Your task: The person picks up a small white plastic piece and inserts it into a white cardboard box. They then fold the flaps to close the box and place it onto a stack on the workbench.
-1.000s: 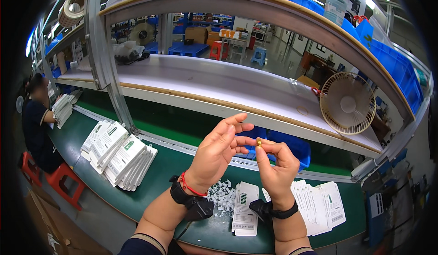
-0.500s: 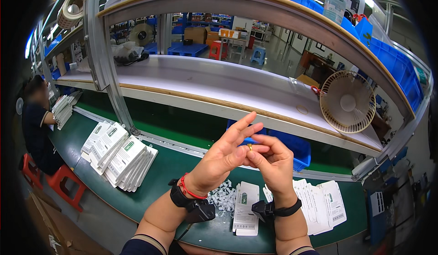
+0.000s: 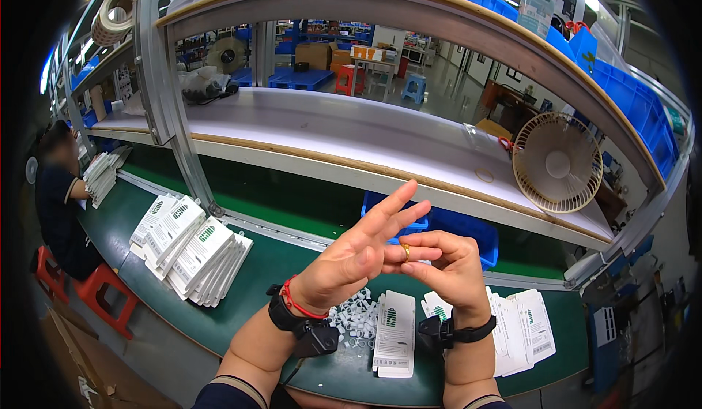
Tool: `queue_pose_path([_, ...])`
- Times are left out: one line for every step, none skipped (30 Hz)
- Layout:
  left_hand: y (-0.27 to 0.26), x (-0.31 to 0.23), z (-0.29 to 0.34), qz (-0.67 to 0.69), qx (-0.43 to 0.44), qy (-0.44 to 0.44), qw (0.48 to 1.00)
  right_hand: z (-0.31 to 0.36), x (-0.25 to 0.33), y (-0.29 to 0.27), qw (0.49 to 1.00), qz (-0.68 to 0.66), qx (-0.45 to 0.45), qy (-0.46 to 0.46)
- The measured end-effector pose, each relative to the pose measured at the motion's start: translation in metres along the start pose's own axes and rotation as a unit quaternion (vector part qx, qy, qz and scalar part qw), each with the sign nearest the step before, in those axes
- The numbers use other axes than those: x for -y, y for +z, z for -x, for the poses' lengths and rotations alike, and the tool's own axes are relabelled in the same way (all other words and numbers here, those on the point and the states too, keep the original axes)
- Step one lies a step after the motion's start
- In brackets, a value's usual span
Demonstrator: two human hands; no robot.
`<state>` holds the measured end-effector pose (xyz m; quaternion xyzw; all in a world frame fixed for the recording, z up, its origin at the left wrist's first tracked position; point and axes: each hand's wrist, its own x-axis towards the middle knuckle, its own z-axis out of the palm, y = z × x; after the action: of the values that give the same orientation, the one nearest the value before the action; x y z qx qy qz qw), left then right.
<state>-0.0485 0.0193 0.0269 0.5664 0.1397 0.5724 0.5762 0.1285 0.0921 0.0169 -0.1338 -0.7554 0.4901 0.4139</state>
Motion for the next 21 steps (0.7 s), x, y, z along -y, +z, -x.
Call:
queue_pose_path([0.000,0.001,-0.001,0.014,0.010,0.004,1.000,0.000,0.000,0.000,1.000,0.000,0.000,0.000])
queue_pose_path([-0.001,0.002,-0.001,0.028,0.021,0.007,0.999,0.001,0.000,0.000,1.000,0.018,-0.008,-0.006])
queue_pose_path([-0.001,0.002,-0.001,0.028,0.021,0.007,0.999,0.002,0.000,0.000,0.999,0.036,-0.015,-0.011])
queue_pose_path([-0.001,0.002,-0.001,0.024,0.025,0.009,0.999,0.002,-0.001,0.001,0.999,0.036,-0.016,-0.011])
queue_pose_path([-0.001,0.002,0.000,0.021,0.029,0.010,0.999,0.002,-0.001,0.001,0.998,0.048,-0.018,-0.024])
queue_pose_path([-0.002,0.003,-0.001,0.022,0.029,0.010,0.999,0.002,-0.002,0.001,0.997,0.061,-0.020,-0.036])
queue_pose_path([-0.002,0.004,0.000,0.019,0.037,0.017,0.999,0.001,-0.002,0.002,0.997,0.060,-0.019,-0.036])
queue_pose_path([-0.002,0.004,0.001,0.017,0.045,0.024,0.999,0.000,-0.001,0.003,0.997,0.062,-0.022,-0.040])
queue_pose_path([-0.001,0.003,0.001,0.016,0.044,0.024,0.999,0.000,-0.001,0.004,0.997,0.064,-0.025,-0.043])
queue_pose_path([-0.001,0.003,0.001,0.010,0.048,0.020,0.999,0.000,0.000,0.005,0.997,0.064,-0.025,-0.043])
queue_pose_path([-0.001,0.003,0.001,0.005,0.052,0.016,0.999,0.001,0.001,0.006,0.997,0.056,-0.027,-0.034])
queue_pose_path([-0.001,0.003,0.001,0.005,0.051,0.016,0.999,0.001,0.003,0.007,0.998,0.048,-0.028,-0.026])
queue_pose_path([-0.002,0.004,0.001,0.004,0.061,0.016,0.998,0.001,0.004,0.007,0.998,0.049,-0.028,-0.026])
queue_pose_path([-0.003,0.004,0.001,0.002,0.070,0.015,0.997,0.001,0.004,0.008,0.998,0.044,-0.026,-0.026])
queue_pose_path([-0.003,0.005,0.001,0.002,0.070,0.016,0.997,0.001,0.005,0.008,0.999,0.039,-0.025,-0.027])
queue_pose_path([-0.003,0.005,0.001,0.001,0.077,0.016,0.997,0.002,0.006,0.008,0.999,0.039,-0.025,-0.027])
queue_pose_path([-0.003,0.005,0.001,0.000,0.084,0.017,0.996,0.002,0.007,0.009,0.999,0.037,-0.022,-0.025])
queue_pose_path([-0.004,0.006,0.001,0.000,0.084,0.018,0.996,0.002,0.008,0.009,0.999,0.035,-0.019,-0.022])
queue_pose_path([-0.006,0.007,0.002,0.023,0.106,0.018,0.994,0.002,0.009,0.010,0.999,0.035,-0.018,-0.022])
queue_pose_path([-0.007,0.008,0.002,0.046,0.127,0.018,0.991,0.002,0.010,0.012,0.999,0.028,-0.020,-0.024])
queue_pose_path([-0.006,0.007,0.003,0.046,0.127,0.018,0.991,0.002,0.011,0.014,0.999,0.020,-0.021,-0.025])
